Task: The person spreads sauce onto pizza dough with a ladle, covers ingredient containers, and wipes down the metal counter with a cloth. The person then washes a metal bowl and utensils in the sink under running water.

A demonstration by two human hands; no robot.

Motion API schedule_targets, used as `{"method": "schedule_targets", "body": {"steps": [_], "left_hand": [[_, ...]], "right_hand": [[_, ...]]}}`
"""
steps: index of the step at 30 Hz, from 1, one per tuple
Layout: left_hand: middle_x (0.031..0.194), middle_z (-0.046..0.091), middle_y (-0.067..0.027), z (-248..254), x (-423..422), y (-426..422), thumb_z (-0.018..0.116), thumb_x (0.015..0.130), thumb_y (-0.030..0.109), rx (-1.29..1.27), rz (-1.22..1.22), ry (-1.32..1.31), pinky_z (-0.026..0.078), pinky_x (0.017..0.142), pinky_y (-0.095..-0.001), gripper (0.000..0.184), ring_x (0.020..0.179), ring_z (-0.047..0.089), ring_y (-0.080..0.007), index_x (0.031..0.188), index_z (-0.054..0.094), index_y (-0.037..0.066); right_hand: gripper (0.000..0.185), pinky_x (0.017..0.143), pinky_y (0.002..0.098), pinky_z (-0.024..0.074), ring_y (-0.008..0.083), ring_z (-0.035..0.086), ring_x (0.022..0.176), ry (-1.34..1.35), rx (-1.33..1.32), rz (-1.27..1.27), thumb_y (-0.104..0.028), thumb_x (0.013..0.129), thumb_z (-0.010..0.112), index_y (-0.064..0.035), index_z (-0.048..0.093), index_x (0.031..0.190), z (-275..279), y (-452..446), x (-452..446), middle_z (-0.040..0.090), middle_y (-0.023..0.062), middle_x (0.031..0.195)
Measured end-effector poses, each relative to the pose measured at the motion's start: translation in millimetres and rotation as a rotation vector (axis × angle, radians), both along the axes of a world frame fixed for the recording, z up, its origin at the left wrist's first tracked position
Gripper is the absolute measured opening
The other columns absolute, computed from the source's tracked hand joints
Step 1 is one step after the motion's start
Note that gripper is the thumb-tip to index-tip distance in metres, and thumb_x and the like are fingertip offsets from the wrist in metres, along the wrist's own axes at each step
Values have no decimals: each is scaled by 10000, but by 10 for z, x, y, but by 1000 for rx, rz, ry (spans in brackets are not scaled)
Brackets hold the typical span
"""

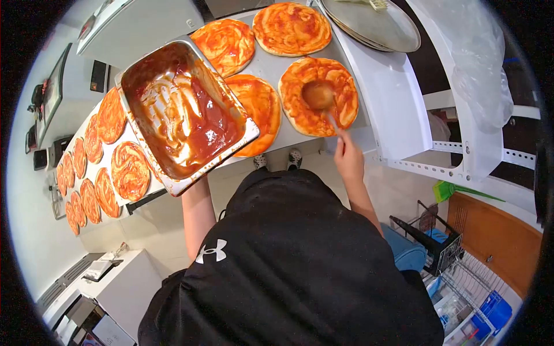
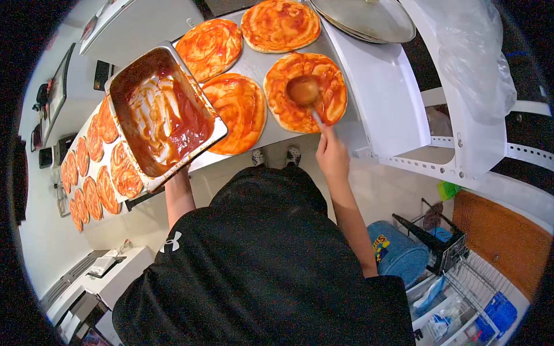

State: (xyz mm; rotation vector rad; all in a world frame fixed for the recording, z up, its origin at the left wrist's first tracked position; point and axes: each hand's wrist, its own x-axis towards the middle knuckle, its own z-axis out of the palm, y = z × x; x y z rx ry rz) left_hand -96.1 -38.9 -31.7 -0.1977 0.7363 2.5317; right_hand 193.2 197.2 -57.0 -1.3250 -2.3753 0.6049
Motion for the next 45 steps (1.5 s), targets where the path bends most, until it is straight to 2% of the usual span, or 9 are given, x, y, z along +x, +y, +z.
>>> {"method": "schedule_targets", "body": {"steps": [7,23,27,28,33,37,38,42,45], "left_hand": [[1254,534,-88,-248,-123,-127,441,913,466,-312,80,-12,423,940,-482,478,1120,506,-269,1269,487,150],[1170,581,-70,286,267,505,396,925,484,-165,229,14,438,890,-508,466,1040,550,-262,1231,517,154],[1256,530,-98,928,213,555,430,929,445,358,384,-1234,432,933,-486,488,1161,487,-264,1297,454,125],[1256,530,-98,852,201,534,430,929,445,361,385,-1233,432,933,-486,488,1161,487,-264,1297,454,125],[1175,577,-96,-148,134,329,391,925,487,1270,279,-909,437,882,-527,471,1033,553,-264,1238,515,157],[1198,566,-112,-612,-29,161,380,923,498,252,-103,390,426,907,-514,493,1050,548,-273,1272,490,167],[1198,566,-112,-843,-121,52,380,923,498,252,-97,391,426,907,-514,493,1050,548,-273,1272,490,167],[1225,553,-113,-1753,-854,-452,368,911,527,1416,-820,-132,397,950,-507,540,1087,533,-296,1307,454,171],[1238,545,-104,-1085,-253,-32,363,915,522,836,-516,209,395,963,-478,534,1107,521,-300,1312,449,175]], "right_hand": [[269,517,413,440,332,586,614,30,153,48,-129,866,512,-135,560,1131,-125,-19,706,630,122,754],[257,617,402,466,346,612,730,35,53,-19,-80,861,493,-67,563,1109,-24,418,654,661,142,902],[241,602,410,452,341,604,700,85,-29,156,-97,876,478,-71,556,1102,-113,208,556,651,146,857],[241,602,410,452,341,604,700,86,-28,158,-97,876,478,-71,556,1102,-127,189,631,651,146,857],[258,569,421,458,348,603,678,144,107,57,-124,860,514,-112,578,1109,-133,289,978,654,142,868],[254,576,420,461,352,608,689,58,-18,21,-122,861,510,-122,576,1106,32,429,860,656,138,866],[254,576,420,461,352,608,689,58,-17,27,-122,861,510,-122,576,1106,16,430,906,656,138,866],[246,579,429,459,362,606,698,53,-2,8,-131,869,496,-122,568,1104,-121,322,1275,656,138,859],[238,571,445,452,373,602,692,81,50,30,-140,872,488,-117,562,1098,-115,477,898,655,147,841]]}}
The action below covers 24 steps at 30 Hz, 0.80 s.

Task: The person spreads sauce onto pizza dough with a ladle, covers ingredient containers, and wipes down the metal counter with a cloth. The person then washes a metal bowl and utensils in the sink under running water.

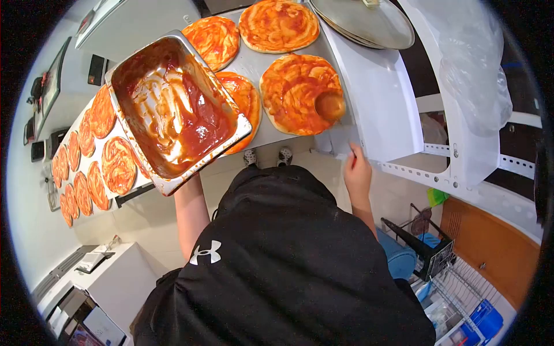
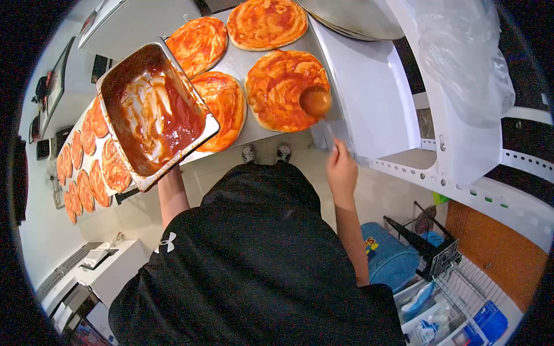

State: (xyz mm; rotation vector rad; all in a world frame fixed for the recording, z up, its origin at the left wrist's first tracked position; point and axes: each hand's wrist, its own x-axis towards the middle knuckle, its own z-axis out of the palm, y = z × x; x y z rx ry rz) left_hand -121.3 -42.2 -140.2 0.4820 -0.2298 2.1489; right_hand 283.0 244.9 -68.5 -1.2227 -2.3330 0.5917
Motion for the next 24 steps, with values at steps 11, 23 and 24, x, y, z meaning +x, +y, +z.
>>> {"method": "schedule_targets", "body": {"steps": [11,23,24], "left_hand": [[1248,536,-107,1627,1276,335,413,931,453,-804,739,-309,431,938,-476,487,1136,507,-272,1290,465,128],[1247,539,-116,1631,1201,135,425,932,428,-626,777,-237,445,932,-460,482,1106,528,-268,1285,474,103],[1247,538,-117,1631,1172,121,423,934,427,-586,760,-207,449,929,-458,482,1105,529,-266,1287,472,103]], "right_hand": [[240,554,429,448,370,584,635,116,-29,221,-122,875,480,-109,565,1099,82,-135,-169,648,156,799],[276,673,360,473,315,624,793,-155,-99,353,-69,849,522,-105,552,1120,572,-75,-794,662,87,956],[282,672,357,471,308,623,789,-115,-42,362,-64,839,529,-105,560,1116,580,-54,-780,662,77,958]]}}
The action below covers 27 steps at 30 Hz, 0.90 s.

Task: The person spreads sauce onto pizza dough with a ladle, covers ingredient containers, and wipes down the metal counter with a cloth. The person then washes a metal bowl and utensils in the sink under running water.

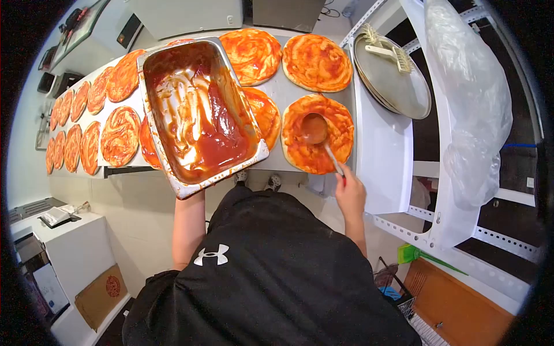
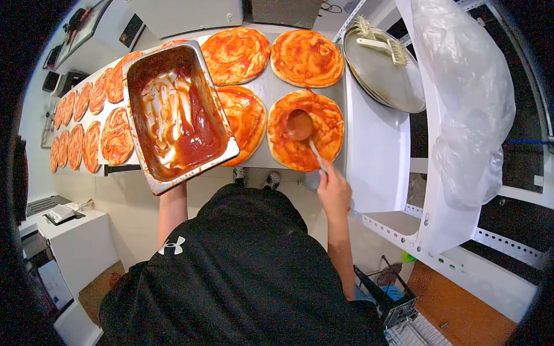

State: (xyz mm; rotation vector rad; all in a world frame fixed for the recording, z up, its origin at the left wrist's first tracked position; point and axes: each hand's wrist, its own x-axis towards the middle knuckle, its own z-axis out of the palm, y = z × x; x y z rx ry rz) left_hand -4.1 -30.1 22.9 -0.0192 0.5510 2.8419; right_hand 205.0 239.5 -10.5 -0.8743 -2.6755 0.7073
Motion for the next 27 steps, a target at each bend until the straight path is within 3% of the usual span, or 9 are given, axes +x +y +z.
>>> {"method": "schedule_targets", "body": {"steps": [4,11,14,18,24,27], "left_hand": [[1250,537,-120,0,-100,-28,418,937,423,90,-72,110,459,920,-453,480,1105,533,-262,1292,468,104],[1247,541,-111,-61,-240,5,440,931,418,-112,43,-100,465,927,-454,470,1111,537,-255,1294,468,121],[1245,544,-108,-48,-301,9,451,926,417,-168,56,-163,466,931,-454,467,1111,539,-256,1292,470,126],[1253,540,-101,43,-356,6,456,925,411,-19,-29,-105,460,941,-455,470,1116,538,-257,1301,462,130],[1269,530,-98,11,-445,-62,452,922,428,-44,52,-88,451,950,-458,490,1132,527,-256,1315,449,136],[1281,521,-93,1,-475,-101,456,914,450,164,-103,98,433,967,-463,512,1149,514,-253,1321,445,139]], "right_hand": [[300,667,348,468,287,621,774,150,144,33,-47,810,550,-107,584,1102,42,113,24,664,46,965],[294,699,314,472,252,624,798,100,71,-52,-15,778,554,-92,625,1052,339,334,-257,666,25,994],[301,689,323,468,249,617,771,118,163,-23,-11,776,550,-94,624,1056,380,573,-474,669,26,966],[324,662,342,461,258,601,734,68,180,-14,-20,777,558,-150,625,1066,530,787,-728,673,30,899],[306,656,376,464,283,607,755,-84,195,25,-59,791,549,-177,606,1067,641,979,-925,667,19,900],[311,642,375,462,275,606,734,-82,276,86,-50,778,558,-183,614,1053,675,1067,-979,666,16,866]]}}
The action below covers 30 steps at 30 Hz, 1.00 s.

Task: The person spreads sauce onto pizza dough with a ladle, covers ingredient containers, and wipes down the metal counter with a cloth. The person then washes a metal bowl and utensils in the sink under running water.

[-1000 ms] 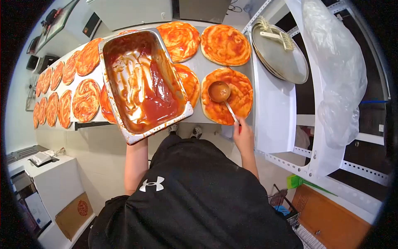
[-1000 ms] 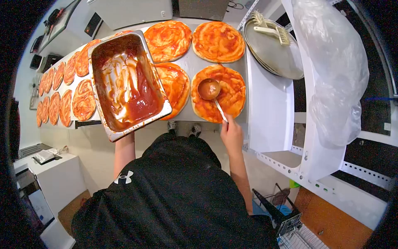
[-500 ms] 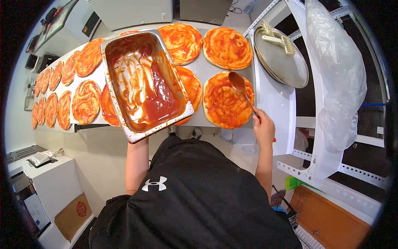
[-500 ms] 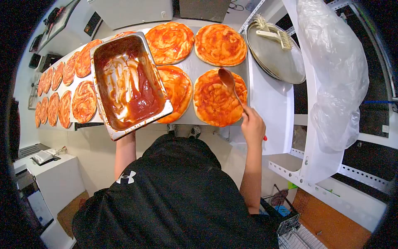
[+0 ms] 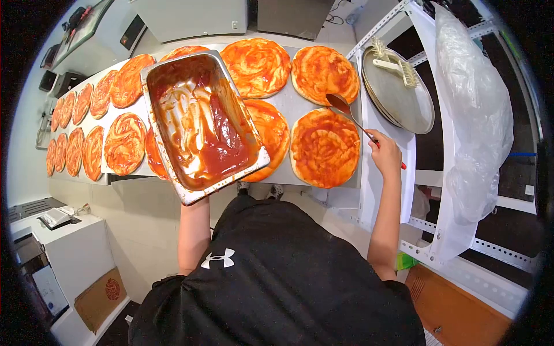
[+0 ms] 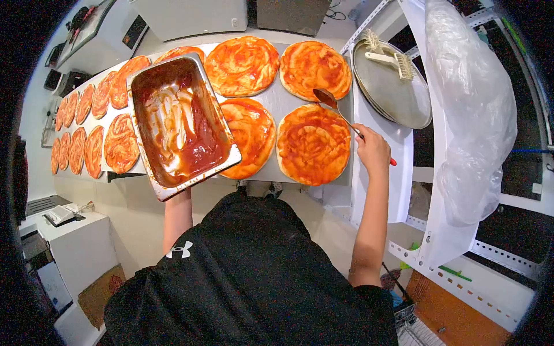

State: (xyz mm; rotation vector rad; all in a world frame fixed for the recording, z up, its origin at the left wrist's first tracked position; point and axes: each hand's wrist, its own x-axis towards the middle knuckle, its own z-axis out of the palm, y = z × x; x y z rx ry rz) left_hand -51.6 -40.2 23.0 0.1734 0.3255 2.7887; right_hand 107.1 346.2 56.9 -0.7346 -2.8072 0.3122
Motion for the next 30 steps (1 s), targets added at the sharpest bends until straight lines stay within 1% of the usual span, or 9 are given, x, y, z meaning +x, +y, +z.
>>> {"method": "schedule_targets", "body": {"steps": [1,2,6,11,12,16,21,27,30], "left_hand": [[1285,519,-92,-1,-11,-7,457,911,458,70,-50,63,427,973,-464,520,1155,509,-252,1323,443,141],[1285,519,-92,0,-23,-11,457,911,458,70,-49,64,427,973,-464,520,1155,509,-252,1323,443,141],[1293,513,-90,7,-56,-16,470,892,498,-37,25,-109,402,994,-474,558,1169,496,-253,1324,443,147],[1299,508,-89,-57,-63,-57,479,882,509,-174,90,-139,394,1000,-475,572,1174,491,-252,1326,441,151],[1299,508,-89,-53,-70,-56,479,882,509,-174,90,-138,394,1000,-475,572,1174,491,-252,1326,441,151],[1296,511,-90,-17,-102,-39,480,880,512,10,22,-128,397,996,-475,575,1169,495,-253,1327,441,153],[1298,510,-90,117,-99,15,480,879,515,-156,102,-249,399,990,-482,579,1166,497,-251,1329,439,153],[1303,506,-91,61,-133,14,477,876,526,-133,101,-138,397,991,-485,589,1166,496,-253,1330,438,153],[1304,505,-92,87,-115,-10,478,875,526,-20,44,-124,394,994,-482,589,1168,495,-251,1330,438,154]], "right_hand": [[312,638,375,461,272,605,726,-1,26,21,-47,774,561,-185,616,1049,12,21,-18,666,14,855],[312,638,375,461,272,605,726,0,26,22,-47,774,561,-185,616,1049,29,37,-38,666,14,855],[325,570,353,427,241,553,599,-17,12,59,-27,759,584,-196,642,1030,97,83,-100,639,1,740],[330,551,350,421,224,535,565,-45,20,79,-21,748,590,-201,648,1019,58,191,-115,629,-12,721],[330,551,350,421,224,535,565,-45,20,79,-21,748,590,-201,648,1019,64,194,-125,629,-12,721],[317,600,384,459,264,591,659,-105,3,54,-23,749,566,-197,642,1004,110,207,-167,644,1,741],[317,604,386,462,264,593,658,-97,20,52,-27,746,572,-203,646,1000,69,225,-200,645,7,733],[315,610,389,466,268,594,659,-104,40,48,-34,746,579,-209,649,999,32,277,-200,647,8,732],[319,606,384,462,262,590,653,-123,11,43,-33,749,575,-210,653,1003,28,287,-202,649,7,733]]}}
